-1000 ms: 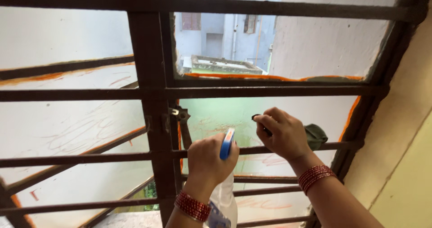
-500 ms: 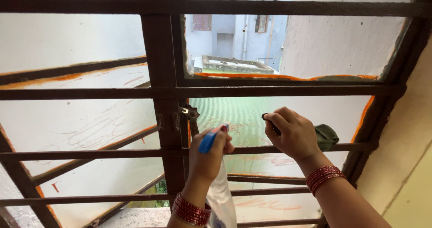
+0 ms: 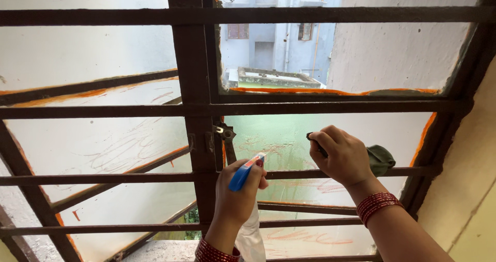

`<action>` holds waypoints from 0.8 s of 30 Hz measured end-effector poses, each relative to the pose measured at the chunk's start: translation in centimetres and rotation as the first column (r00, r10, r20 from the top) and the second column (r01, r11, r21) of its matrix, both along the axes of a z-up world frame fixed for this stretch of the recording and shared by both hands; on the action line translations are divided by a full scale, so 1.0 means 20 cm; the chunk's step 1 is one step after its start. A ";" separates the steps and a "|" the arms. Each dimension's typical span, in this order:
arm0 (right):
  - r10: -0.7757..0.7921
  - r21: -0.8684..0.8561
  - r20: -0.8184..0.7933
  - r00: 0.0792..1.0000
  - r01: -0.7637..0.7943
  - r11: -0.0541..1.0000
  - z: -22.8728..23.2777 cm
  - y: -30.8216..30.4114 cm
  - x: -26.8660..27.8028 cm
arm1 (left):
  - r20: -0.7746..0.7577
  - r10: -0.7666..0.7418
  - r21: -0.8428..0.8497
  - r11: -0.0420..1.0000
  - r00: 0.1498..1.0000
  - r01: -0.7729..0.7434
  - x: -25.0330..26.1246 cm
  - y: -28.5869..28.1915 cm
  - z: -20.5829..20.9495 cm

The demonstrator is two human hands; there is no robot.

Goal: The person sprays a cleaning solution onto a window pane and wipes it with a cloth. The person repeatedly sprays and wipes the same area of the window throughout the clip.

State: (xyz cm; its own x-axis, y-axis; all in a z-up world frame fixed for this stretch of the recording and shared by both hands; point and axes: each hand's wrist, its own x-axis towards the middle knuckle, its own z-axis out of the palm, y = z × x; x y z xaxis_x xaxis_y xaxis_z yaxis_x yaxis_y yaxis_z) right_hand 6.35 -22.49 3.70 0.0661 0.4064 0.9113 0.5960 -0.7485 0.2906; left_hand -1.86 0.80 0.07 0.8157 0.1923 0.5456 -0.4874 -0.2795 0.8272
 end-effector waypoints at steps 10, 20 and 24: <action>0.000 -0.007 -0.001 1.000 0.000 1.000 0.00 0.00 0.00 | -0.057 0.076 0.095 0.993 0.995 -0.070 -0.12 -0.05 0.04; -0.030 -0.005 -0.018 0.999 0.030 1.000 0.00 0.00 0.00 | 0.086 0.147 0.142 0.977 0.985 -0.158 -0.11 -0.06 -0.02; -0.023 -0.009 -0.007 1.000 0.023 1.000 0.00 0.00 0.00 | 0.050 0.191 0.112 0.974 0.980 -0.196 -0.11 -0.04 -0.01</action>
State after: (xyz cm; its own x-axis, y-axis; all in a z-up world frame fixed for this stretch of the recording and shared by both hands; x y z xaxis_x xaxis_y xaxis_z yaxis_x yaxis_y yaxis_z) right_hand 6.31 -22.47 3.69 0.0818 0.4127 0.9072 0.5803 -0.7598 0.2933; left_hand -4.08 0.05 -0.22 0.7468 0.2784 0.6040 -0.4460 -0.4642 0.7653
